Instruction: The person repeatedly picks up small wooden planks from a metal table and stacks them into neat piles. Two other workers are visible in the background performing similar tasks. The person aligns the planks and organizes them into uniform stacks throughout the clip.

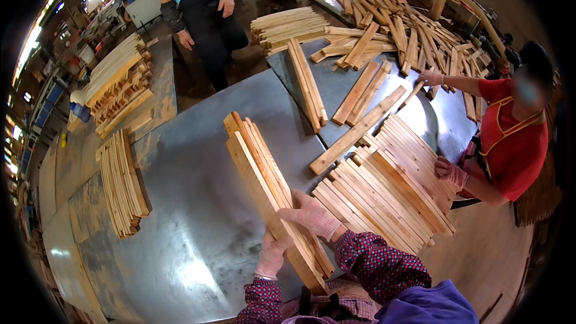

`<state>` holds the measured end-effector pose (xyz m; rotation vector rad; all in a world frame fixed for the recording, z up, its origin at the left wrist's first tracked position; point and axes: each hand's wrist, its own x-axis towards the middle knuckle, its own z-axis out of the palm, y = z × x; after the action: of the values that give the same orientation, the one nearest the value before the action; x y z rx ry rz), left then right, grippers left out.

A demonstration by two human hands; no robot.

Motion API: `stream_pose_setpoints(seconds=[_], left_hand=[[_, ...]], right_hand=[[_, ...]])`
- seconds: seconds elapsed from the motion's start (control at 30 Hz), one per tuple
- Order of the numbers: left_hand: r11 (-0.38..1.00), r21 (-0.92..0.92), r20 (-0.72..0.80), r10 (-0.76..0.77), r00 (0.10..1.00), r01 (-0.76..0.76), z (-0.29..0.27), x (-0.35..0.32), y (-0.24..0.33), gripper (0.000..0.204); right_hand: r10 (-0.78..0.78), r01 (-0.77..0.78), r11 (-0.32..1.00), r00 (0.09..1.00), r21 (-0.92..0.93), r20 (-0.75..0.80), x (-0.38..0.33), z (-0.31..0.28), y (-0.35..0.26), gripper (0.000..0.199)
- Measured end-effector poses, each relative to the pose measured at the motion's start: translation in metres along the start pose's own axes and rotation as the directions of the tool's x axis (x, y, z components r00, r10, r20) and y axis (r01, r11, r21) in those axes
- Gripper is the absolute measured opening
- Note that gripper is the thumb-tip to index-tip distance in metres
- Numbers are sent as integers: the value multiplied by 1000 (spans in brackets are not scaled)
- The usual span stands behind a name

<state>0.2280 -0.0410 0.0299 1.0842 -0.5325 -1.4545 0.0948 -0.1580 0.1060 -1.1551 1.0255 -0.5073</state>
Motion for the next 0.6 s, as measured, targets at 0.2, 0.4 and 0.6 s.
stream_pose_setpoints(seconds=[0.2,0.4,0.6], left_hand=[[988,20,-51,-154,987,156,-28,47,18,63],[990,-102,-131,-107,986,94,-51,65,10,51],[992,-9,-423,-116,899,123,-94,53,20,46]], right_hand=[[111,-142,973,979,-180,-171,34,18,-20,82],[152,-222,934,955,-279,-254,70,37,-5,83],[174,-311,817,936,-486,-305,95,74,38,61]])
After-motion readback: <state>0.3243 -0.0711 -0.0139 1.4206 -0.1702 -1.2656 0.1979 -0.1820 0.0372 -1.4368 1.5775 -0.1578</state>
